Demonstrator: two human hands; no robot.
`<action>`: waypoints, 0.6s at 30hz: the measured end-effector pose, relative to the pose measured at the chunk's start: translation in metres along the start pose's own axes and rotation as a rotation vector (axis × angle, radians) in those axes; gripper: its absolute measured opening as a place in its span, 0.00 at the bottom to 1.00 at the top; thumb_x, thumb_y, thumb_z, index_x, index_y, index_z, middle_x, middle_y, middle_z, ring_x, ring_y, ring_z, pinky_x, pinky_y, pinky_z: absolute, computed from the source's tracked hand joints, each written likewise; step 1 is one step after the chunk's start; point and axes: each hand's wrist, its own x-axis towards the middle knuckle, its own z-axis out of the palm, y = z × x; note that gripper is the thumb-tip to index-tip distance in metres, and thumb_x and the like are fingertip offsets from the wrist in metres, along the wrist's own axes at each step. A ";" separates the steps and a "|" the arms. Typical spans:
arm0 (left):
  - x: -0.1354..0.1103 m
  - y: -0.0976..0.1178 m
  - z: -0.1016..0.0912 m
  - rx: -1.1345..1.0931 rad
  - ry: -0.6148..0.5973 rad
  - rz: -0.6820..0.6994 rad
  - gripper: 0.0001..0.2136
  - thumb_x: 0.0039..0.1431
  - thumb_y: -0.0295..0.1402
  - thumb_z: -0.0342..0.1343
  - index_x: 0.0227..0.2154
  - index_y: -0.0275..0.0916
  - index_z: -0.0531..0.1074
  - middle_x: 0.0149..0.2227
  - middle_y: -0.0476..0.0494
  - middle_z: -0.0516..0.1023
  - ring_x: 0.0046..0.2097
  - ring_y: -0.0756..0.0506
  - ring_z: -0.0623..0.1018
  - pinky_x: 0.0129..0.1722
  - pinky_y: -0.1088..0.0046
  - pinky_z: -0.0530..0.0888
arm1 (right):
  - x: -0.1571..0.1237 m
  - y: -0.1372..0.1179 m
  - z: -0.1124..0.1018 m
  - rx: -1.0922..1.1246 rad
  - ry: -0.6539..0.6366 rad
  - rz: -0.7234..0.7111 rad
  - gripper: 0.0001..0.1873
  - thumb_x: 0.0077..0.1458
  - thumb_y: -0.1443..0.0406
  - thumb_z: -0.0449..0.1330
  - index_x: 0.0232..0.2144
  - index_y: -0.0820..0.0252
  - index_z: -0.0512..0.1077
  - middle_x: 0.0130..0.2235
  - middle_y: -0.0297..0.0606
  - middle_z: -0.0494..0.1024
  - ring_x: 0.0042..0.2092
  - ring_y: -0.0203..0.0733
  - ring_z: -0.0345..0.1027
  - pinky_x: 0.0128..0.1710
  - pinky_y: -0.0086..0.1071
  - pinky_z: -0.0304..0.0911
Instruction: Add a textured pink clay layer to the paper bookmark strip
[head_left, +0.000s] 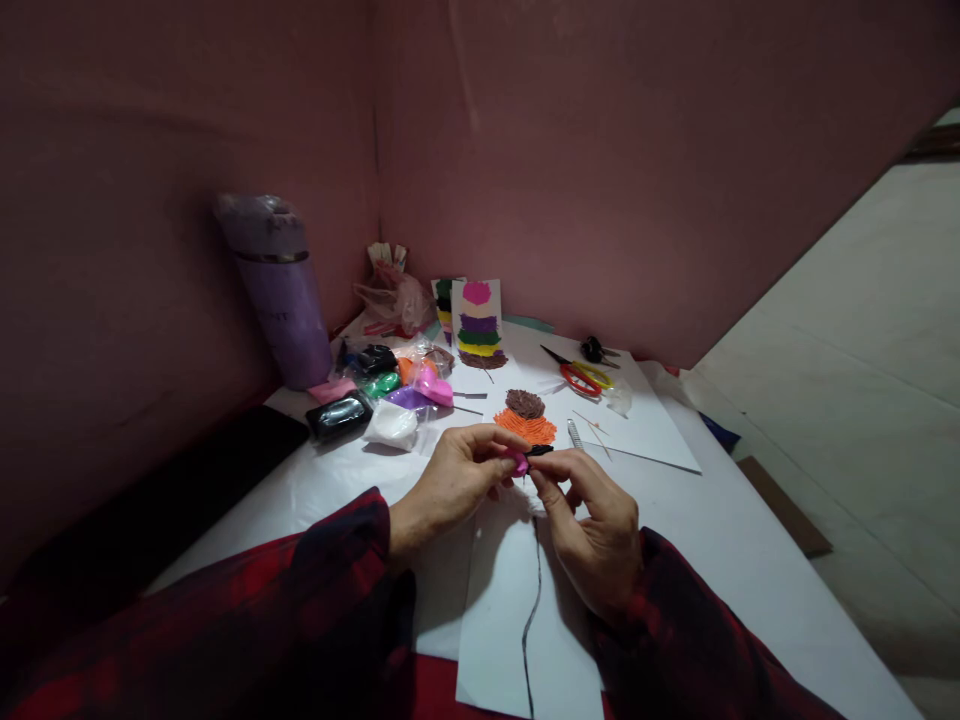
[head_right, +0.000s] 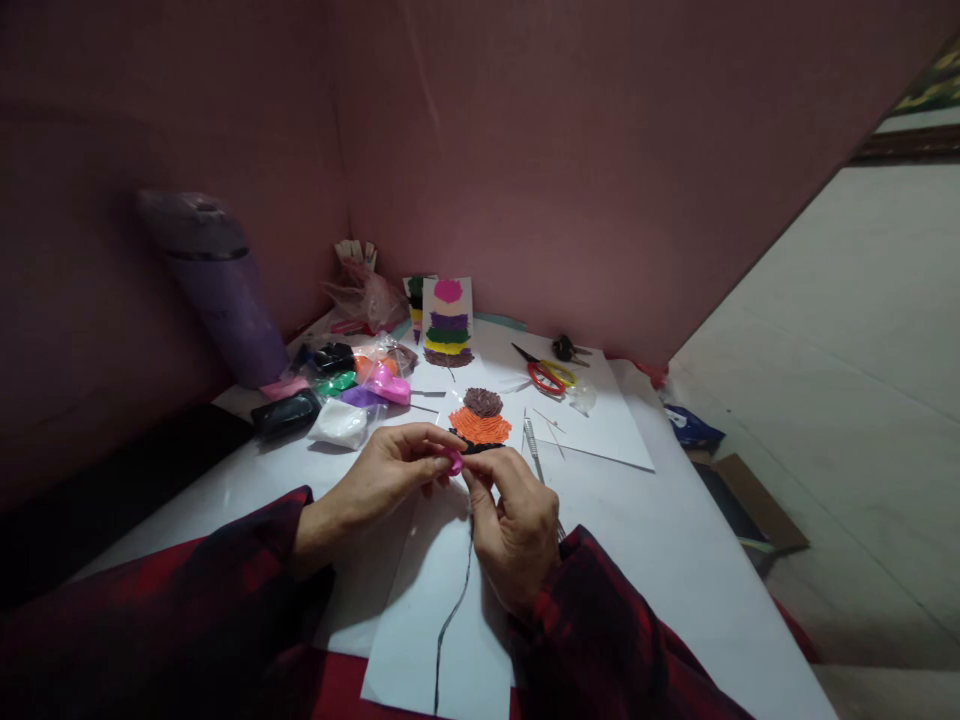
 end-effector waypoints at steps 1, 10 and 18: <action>0.000 -0.001 0.000 -0.006 -0.008 -0.007 0.08 0.48 0.27 0.61 0.33 0.33 0.75 0.24 0.49 0.74 0.24 0.53 0.70 0.27 0.75 0.67 | 0.000 -0.001 0.000 -0.003 0.007 0.007 0.06 0.60 0.69 0.57 0.36 0.58 0.74 0.33 0.36 0.76 0.32 0.37 0.69 0.27 0.29 0.63; -0.001 -0.003 -0.001 0.006 -0.047 0.008 0.10 0.47 0.32 0.63 0.31 0.32 0.72 0.28 0.48 0.73 0.27 0.51 0.72 0.29 0.73 0.70 | 0.002 -0.004 -0.001 0.003 -0.031 -0.053 0.10 0.60 0.71 0.57 0.41 0.57 0.75 0.35 0.38 0.76 0.35 0.38 0.71 0.31 0.30 0.67; 0.001 -0.004 0.000 -0.075 -0.030 0.017 0.13 0.45 0.31 0.65 0.35 0.32 0.75 0.31 0.46 0.76 0.29 0.51 0.73 0.31 0.73 0.70 | 0.003 -0.004 0.000 -0.028 -0.018 -0.020 0.09 0.60 0.70 0.56 0.42 0.58 0.74 0.35 0.38 0.77 0.34 0.38 0.71 0.31 0.31 0.67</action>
